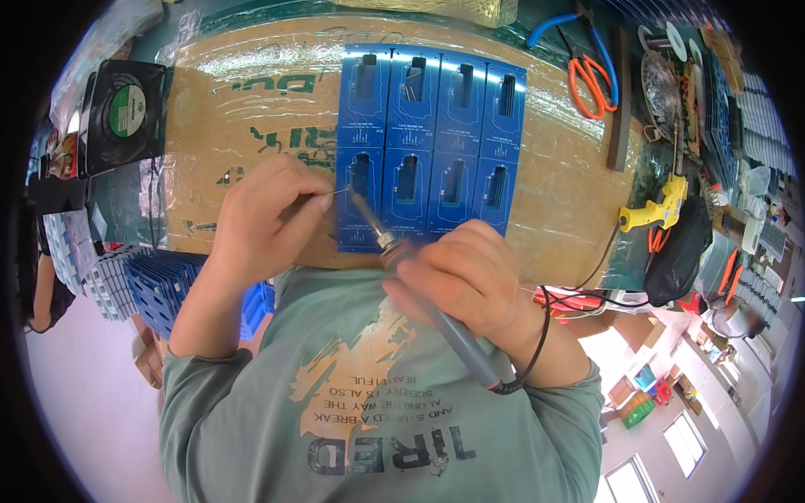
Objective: The person assembles components onto blue circuit boards, then solders them in place with a soldering iron and solder wire.
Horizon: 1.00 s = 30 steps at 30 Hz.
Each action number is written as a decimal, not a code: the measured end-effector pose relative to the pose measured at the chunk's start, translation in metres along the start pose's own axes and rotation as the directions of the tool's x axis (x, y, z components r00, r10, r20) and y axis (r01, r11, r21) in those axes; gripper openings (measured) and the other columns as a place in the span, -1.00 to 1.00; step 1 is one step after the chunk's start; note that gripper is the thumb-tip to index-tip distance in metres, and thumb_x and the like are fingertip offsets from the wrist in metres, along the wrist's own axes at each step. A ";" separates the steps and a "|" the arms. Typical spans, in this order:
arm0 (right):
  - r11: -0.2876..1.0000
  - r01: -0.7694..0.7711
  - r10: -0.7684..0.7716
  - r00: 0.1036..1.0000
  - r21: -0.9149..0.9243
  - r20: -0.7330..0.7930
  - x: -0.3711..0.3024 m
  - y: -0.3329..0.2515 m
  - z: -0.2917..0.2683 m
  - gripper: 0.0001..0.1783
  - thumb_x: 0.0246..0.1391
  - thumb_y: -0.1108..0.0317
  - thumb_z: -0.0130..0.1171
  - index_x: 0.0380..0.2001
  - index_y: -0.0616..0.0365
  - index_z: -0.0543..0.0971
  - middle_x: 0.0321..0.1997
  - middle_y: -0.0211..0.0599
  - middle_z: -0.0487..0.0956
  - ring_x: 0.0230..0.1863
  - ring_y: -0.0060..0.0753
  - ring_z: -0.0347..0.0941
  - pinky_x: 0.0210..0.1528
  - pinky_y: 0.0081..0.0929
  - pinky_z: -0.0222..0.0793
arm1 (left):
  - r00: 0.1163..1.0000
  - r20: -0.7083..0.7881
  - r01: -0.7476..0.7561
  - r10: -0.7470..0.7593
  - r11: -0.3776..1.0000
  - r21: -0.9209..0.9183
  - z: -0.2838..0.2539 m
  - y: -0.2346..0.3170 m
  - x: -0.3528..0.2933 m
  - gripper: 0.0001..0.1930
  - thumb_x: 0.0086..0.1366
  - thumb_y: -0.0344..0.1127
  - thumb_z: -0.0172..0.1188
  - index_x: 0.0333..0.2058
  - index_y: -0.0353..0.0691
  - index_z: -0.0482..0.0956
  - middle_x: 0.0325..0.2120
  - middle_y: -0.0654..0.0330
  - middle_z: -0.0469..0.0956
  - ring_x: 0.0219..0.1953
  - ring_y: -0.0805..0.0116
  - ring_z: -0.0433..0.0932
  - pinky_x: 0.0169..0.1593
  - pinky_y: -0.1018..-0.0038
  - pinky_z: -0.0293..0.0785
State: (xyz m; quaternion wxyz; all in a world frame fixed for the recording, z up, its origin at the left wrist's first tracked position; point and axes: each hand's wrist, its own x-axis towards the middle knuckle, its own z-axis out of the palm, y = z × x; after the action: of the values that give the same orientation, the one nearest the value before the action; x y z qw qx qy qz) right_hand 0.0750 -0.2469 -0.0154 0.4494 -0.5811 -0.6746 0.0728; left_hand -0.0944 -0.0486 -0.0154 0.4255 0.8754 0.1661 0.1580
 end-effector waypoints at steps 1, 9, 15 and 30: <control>1.000 0.000 0.000 1.000 0.006 -0.011 -0.001 0.000 0.001 -0.51 -0.31 0.44 0.53 -0.20 0.13 0.58 -0.40 -0.35 0.52 -0.51 -0.34 0.47 -0.49 -0.44 0.28 | 1.000 0.007 -0.008 0.008 1.000 0.015 0.000 0.000 0.000 -0.91 0.14 -0.48 0.24 -0.35 -0.21 0.56 -0.46 0.12 0.51 -0.38 0.09 0.55 -0.33 0.29 0.48; 0.998 -0.035 0.036 0.999 0.043 -0.023 -0.004 -0.001 0.005 -0.49 -0.30 0.47 0.52 -0.18 0.16 0.56 -0.41 -0.31 0.53 -0.53 -0.33 0.47 -0.51 -0.43 0.32 | 1.000 0.018 -0.006 0.005 1.000 0.023 -0.001 0.001 0.000 -0.91 0.14 -0.48 0.24 -0.34 -0.21 0.57 -0.46 0.12 0.51 -0.37 0.09 0.55 -0.33 0.29 0.48; 0.999 -0.043 0.042 0.997 -0.006 -0.061 -0.004 -0.003 0.005 -0.49 -0.28 0.43 0.54 -0.19 0.18 0.55 -0.44 -0.31 0.54 -0.54 -0.32 0.50 -0.52 -0.47 0.36 | 1.000 -0.006 -0.005 0.005 1.000 -0.013 0.001 0.000 0.000 -0.91 0.13 -0.54 0.25 -0.36 -0.25 0.58 -0.49 0.13 0.51 -0.43 0.17 0.49 -0.36 0.38 0.39; 0.990 -0.141 0.140 0.988 -0.004 -0.063 -0.009 0.007 -0.020 -0.44 -0.26 0.50 0.50 -0.11 0.11 0.51 -0.38 -0.29 0.56 -0.47 -0.27 0.48 -0.43 -0.42 0.36 | 0.948 -0.125 0.271 -0.291 0.950 -0.156 0.000 0.011 0.005 -0.88 0.30 -0.42 0.22 -0.20 -0.27 0.62 -0.35 0.13 0.61 -0.30 0.30 0.58 -0.20 0.45 0.50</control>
State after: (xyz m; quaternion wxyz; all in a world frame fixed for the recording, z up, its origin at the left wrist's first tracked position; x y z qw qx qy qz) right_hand 0.0929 -0.2614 -0.0126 0.4617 -0.6310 -0.6178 0.0834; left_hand -0.0885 -0.0533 -0.0060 0.4893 0.7976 0.3089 0.1705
